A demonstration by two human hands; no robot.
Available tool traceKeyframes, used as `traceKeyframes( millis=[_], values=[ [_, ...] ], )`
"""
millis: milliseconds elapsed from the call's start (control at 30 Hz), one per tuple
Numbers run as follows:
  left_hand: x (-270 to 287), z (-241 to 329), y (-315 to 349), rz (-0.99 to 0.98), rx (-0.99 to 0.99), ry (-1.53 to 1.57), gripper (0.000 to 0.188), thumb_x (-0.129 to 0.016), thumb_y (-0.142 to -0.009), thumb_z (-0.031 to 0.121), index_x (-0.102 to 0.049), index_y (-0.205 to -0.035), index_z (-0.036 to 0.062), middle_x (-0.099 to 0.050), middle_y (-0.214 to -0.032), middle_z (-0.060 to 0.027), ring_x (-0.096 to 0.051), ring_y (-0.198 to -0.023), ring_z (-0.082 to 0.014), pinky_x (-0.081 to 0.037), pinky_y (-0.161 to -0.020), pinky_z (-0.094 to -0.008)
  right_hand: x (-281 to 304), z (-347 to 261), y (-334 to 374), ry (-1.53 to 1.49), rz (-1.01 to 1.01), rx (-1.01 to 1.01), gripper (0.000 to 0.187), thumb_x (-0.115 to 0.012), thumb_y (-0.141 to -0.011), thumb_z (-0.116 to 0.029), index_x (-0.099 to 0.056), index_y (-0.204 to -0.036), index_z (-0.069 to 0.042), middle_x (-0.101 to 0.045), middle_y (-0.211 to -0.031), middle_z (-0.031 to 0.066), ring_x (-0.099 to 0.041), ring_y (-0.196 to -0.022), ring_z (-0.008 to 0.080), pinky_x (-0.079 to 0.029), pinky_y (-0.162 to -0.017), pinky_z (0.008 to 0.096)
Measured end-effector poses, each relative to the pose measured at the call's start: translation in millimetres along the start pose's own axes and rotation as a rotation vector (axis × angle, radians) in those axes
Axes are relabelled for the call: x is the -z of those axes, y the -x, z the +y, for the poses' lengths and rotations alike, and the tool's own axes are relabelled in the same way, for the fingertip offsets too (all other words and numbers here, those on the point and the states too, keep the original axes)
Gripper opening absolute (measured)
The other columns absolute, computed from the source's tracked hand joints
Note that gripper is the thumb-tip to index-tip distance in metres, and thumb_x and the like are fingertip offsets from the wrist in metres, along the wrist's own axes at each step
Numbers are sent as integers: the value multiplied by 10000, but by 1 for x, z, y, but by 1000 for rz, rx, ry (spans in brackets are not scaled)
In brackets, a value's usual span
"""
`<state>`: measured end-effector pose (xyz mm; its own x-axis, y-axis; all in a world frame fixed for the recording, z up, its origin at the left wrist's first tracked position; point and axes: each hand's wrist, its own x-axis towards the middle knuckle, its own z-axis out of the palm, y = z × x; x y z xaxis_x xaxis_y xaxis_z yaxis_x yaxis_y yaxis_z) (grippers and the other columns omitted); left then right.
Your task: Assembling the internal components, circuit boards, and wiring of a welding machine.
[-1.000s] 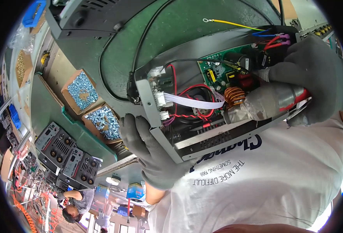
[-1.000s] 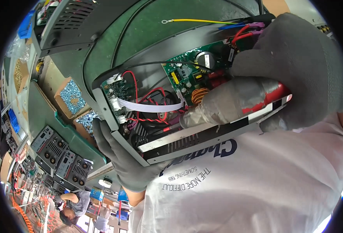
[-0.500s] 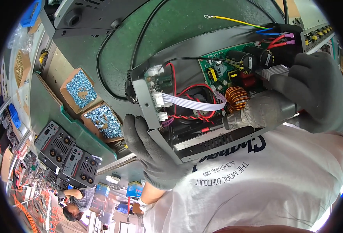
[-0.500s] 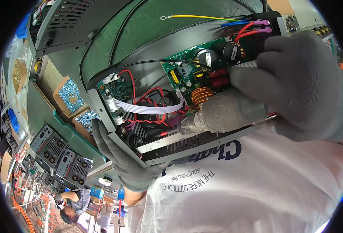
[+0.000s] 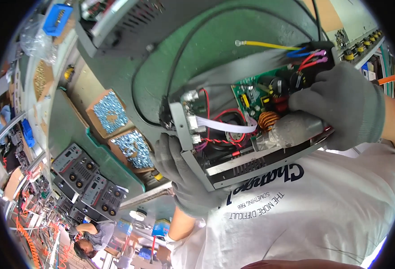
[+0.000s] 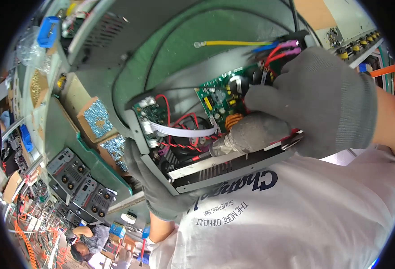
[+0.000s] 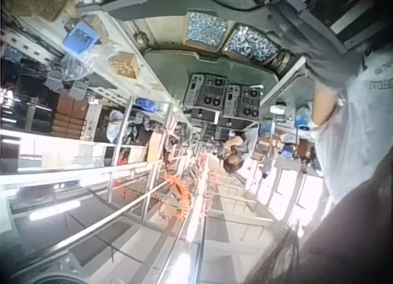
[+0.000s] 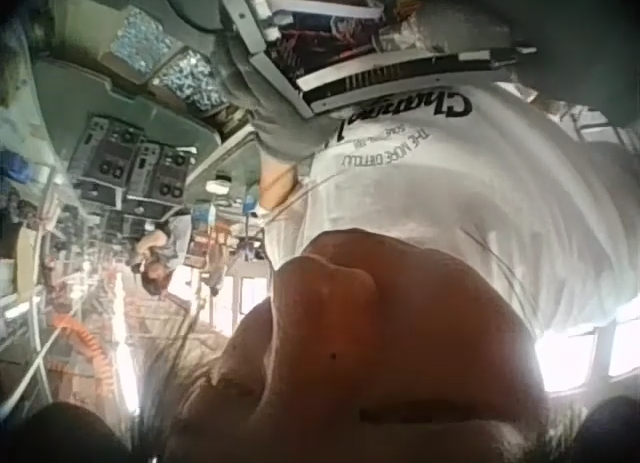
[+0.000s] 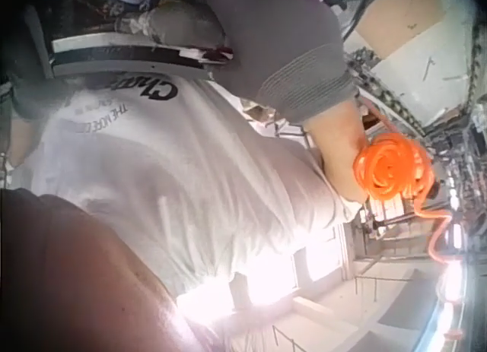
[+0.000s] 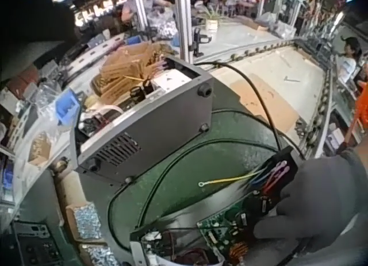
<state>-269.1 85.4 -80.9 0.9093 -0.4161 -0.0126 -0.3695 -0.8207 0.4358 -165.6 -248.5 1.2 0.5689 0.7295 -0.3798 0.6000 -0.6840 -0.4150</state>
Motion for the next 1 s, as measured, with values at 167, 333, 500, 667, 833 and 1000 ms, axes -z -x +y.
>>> traceKeyframes(
  millis=[167, 333, 500, 667, 833, 1000],
  values=[
    [45, -28, -45, 155, -64, 333, 1034, -621, -810, 659, -396, -1472, -103, -448, -1463, -305, -408, -1394, -409, -309, -1140, -495, 17, 3, 13, -43, -1, -48, 562, -803, -558, -307, -650, -1057, -100, -606, -644, 87, -618, -595, 329, -458, -535, 427],
    [62, -67, -182, 624, 268, 375, 705, -576, -918, 466, -549, -1372, -73, -637, -1281, -223, -648, -1122, -313, -483, -974, -417, 21, 11, 44, -87, 261, -150, 545, -848, -584, -280, -673, -1076, -123, -667, -701, 102, -663, -651, 345, -512, -599, 441],
    [78, -100, -276, 265, 644, -134, 555, -590, -850, 331, -617, -1238, -66, -675, -1157, -308, -648, -1126, -428, -482, -974, -430, 22, 2, 67, -188, 393, -198, 566, -851, -514, -221, -681, -1024, -46, -665, -709, 123, -674, -632, 329, -512, -576, 383],
    [65, -99, -264, 357, 528, -69, 438, -592, -833, 241, -591, -1148, -63, -663, -1103, -319, -642, -1029, -468, -475, -921, -492, 17, 11, 78, -218, 502, -218, 563, -845, -504, -208, -684, -1018, -48, -675, -738, 130, -680, -652, 338, -524, -607, 363],
    [30, -70, -214, 559, 328, 230, 349, -580, -879, 188, -533, -1126, -54, -661, -969, -227, -657, -864, -336, -511, -828, -446, 25, 33, 64, -118, 578, -162, 581, -842, -535, -198, -679, -1078, -72, -672, -755, 136, -663, -685, 366, -528, -629, 395],
    [11, -71, -193, 655, 4, 815, 539, -545, -925, 113, -393, -1396, -99, -587, -1227, -162, -590, -1081, -218, -468, -982, -362, 39, 46, 18, 74, 623, -40, 583, -826, -529, -171, -685, -1092, -109, -631, -710, 116, -631, -660, 359, -488, -605, 431]
  ],
)
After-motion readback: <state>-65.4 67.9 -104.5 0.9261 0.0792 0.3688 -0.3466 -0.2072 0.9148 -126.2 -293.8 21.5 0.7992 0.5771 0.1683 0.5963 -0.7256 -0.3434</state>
